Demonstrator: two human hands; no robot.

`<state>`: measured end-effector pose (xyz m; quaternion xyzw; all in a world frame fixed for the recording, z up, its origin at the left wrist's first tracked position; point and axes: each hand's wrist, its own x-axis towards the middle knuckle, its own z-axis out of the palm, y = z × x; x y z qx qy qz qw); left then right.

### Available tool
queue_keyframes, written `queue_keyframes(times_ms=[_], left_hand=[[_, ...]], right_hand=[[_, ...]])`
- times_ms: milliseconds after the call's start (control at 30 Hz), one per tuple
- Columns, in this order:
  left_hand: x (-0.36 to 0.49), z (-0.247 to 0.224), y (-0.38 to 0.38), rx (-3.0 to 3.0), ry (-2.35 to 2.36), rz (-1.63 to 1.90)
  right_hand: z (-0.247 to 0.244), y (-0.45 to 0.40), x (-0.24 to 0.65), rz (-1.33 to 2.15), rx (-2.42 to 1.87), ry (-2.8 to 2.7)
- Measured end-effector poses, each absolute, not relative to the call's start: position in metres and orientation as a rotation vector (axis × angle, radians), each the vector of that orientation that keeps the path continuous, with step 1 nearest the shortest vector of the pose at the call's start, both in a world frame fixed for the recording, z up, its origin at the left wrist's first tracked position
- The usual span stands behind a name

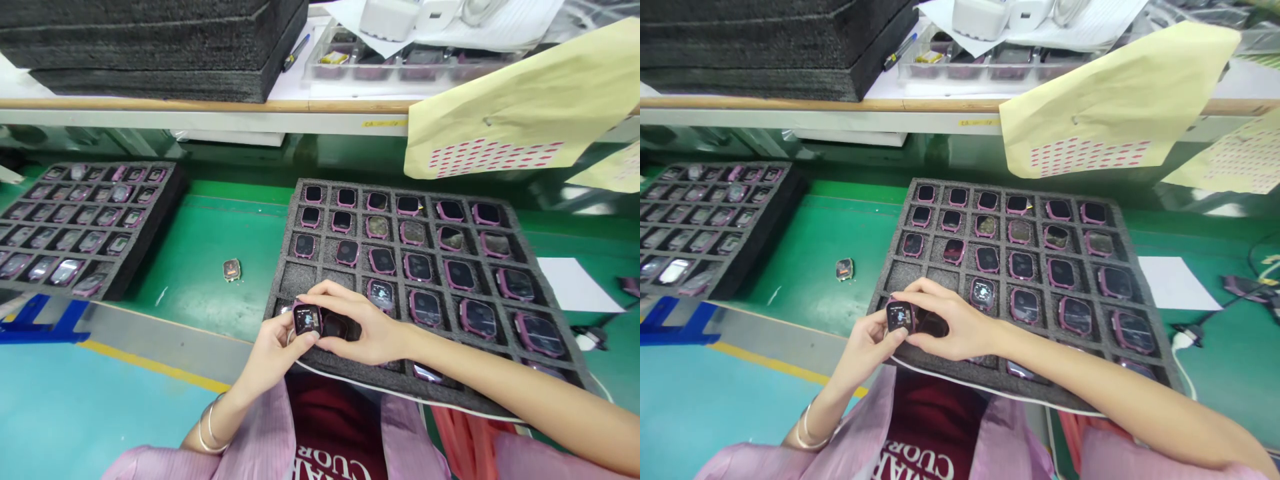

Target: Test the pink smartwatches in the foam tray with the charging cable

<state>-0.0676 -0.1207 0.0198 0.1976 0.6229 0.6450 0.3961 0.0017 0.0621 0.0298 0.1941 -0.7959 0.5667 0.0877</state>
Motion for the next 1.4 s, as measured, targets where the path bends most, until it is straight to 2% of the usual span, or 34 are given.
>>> queue_keyframes(times_ms=[367,667,933,1400], left_hand=[[-0.066,0.008,-0.126,0.578,1.527,1.588],[-0.064,0.013,-0.130,0.631,1.473,1.493],[-0.063,0.014,-0.131,0.544,1.464,1.447],[-0.057,0.014,-0.127,0.448,1.461,1.575]], right_hand=[[0.031,0.054,0.011,1.214,0.389,-2.593],[0.044,0.049,0.008,1.601,0.121,-2.524],[0.039,0.047,0.009,1.484,0.198,-2.531],[0.023,0.034,0.014,1.375,0.244,-2.475]])
